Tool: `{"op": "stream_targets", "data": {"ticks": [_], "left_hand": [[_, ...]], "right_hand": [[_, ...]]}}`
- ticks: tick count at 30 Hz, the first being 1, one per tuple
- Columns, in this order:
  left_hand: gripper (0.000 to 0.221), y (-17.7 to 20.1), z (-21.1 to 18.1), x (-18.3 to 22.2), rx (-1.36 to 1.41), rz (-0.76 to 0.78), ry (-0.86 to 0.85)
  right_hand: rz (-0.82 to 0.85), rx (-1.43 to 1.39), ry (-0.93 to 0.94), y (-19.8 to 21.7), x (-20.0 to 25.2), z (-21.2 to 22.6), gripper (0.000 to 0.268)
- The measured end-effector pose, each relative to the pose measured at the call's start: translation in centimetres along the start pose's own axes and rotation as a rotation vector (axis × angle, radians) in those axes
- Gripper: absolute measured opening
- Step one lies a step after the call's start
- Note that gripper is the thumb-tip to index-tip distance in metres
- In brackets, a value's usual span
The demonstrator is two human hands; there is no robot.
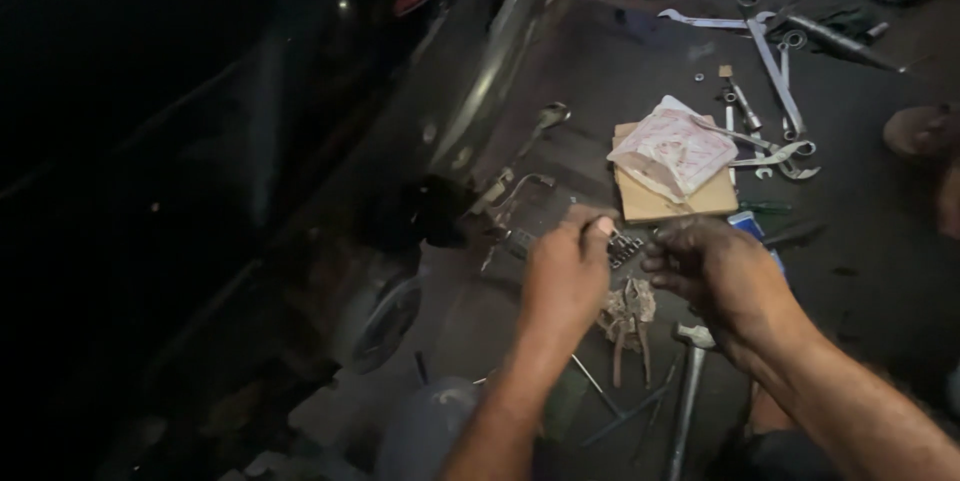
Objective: Replacing or repairing a motorcycle drive chain using various hand tools.
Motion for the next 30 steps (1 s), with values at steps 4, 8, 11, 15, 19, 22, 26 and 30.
{"op": "stream_targets", "data": {"ticks": [4, 8, 11, 15, 19, 22, 26, 30], "left_hand": [[0.021, 0.5, -0.8, -0.3, 0.129, -0.015, 0.037], [0.021, 0.6, -1.3, -0.2, 0.186, -0.025, -0.034], [0.021, -0.5, 0.5, -0.2, 0.258, 0.04, 0.136], [0.017, -0.9, 0.1, -0.2, 0.099, -0.015, -0.114], [0.02, -2.0, 0.1, 0.0, 0.083, 0.097, 0.084], [0.02, -2.2, -0.1, -0.2, 0.121, 0.092, -0.039], [0.02, -1.7, -0.4, 0.1, 0.125, 0.071, -0.056], [0.02, -1.7, -0.4, 0.1, 0.092, 0.067, -0.075]], "right_hand": [[0.018, -0.053, -0.087, -0.1, 0.2, -0.8, 0.015], [0.053, -0.061, -0.101, -1.5, 1.4, -0.4, 0.017], [0.076, -0.101, -0.116, -1.8, 1.6, -0.5, 0.014], [0.074, -0.126, -0.196, -1.8, 2.1, -1.2, 0.01], [0.022, -0.078, -0.241, -0.9, 1.9, -1.7, 0.007], [0.032, -0.124, -0.278, -0.3, 1.1, -3.0, 0.009], [0.051, -0.145, -0.292, -0.5, 1.1, -3.4, 0.01], [0.116, -0.186, -0.257, -0.8, 0.5, -4.0, 0.011]]}}
Point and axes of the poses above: each hand's wrist, its own x-axis away from the middle knuckle, its own y-axis out of the back of the hand, z = x × y, the point moved 10 cm from there along -x, towards the middle knuckle, and after that the axes turned 2 degrees about x, right-handed, at the moved point
